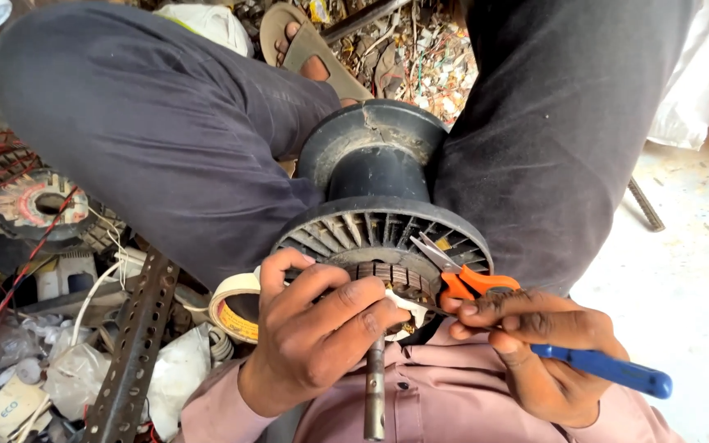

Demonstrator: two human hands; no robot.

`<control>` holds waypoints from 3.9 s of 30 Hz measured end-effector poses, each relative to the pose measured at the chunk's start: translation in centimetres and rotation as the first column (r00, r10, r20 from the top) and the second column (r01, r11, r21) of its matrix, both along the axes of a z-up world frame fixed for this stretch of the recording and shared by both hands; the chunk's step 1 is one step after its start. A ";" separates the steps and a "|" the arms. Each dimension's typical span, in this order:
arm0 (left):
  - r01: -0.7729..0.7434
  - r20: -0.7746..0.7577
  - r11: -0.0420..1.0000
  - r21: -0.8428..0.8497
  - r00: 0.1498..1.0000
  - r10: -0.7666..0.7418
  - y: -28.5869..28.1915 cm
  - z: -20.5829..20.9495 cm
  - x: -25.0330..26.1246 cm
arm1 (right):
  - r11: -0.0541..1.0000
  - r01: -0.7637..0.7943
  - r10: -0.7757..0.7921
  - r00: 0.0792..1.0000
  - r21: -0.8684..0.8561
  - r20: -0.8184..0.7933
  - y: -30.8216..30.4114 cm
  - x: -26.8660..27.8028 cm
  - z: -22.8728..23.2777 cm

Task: Repairing or assembling an electric fan motor by applying tape and using tools.

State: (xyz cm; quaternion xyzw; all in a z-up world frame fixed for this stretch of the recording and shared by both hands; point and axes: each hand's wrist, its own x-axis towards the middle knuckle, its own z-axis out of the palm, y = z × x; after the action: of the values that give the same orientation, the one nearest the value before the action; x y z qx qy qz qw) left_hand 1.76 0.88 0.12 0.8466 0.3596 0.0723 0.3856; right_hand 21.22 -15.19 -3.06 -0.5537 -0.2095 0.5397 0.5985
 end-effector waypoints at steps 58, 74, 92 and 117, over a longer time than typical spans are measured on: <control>-0.357 0.370 0.929 -0.095 0.854 0.366 -4.2 3.2 -5.2 | 0.980 -0.174 0.136 0.940 0.099 0.312 3.9 -1.0 3.0; -0.324 0.201 0.944 -0.067 0.922 0.331 -2.3 0.6 -3.1 | 0.982 -0.188 0.165 0.920 0.031 0.355 2.6 -0.9 2.9; -0.221 0.186 0.956 -0.193 0.948 0.257 -1.0 0.5 -3.0 | 0.945 -0.301 0.327 0.861 -0.127 0.390 4.4 -0.3 3.8; -0.199 0.109 0.964 -0.176 0.969 0.220 -1.5 0.2 -2.9 | 0.946 -0.298 0.313 0.941 -0.125 0.127 5.2 1.2 2.5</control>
State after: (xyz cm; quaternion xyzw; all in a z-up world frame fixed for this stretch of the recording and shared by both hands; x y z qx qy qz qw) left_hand -1.15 -0.65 0.28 0.7629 0.4264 0.1370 0.4662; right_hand 22.39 -10.02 -0.56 -0.5828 -0.3077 0.5945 0.4608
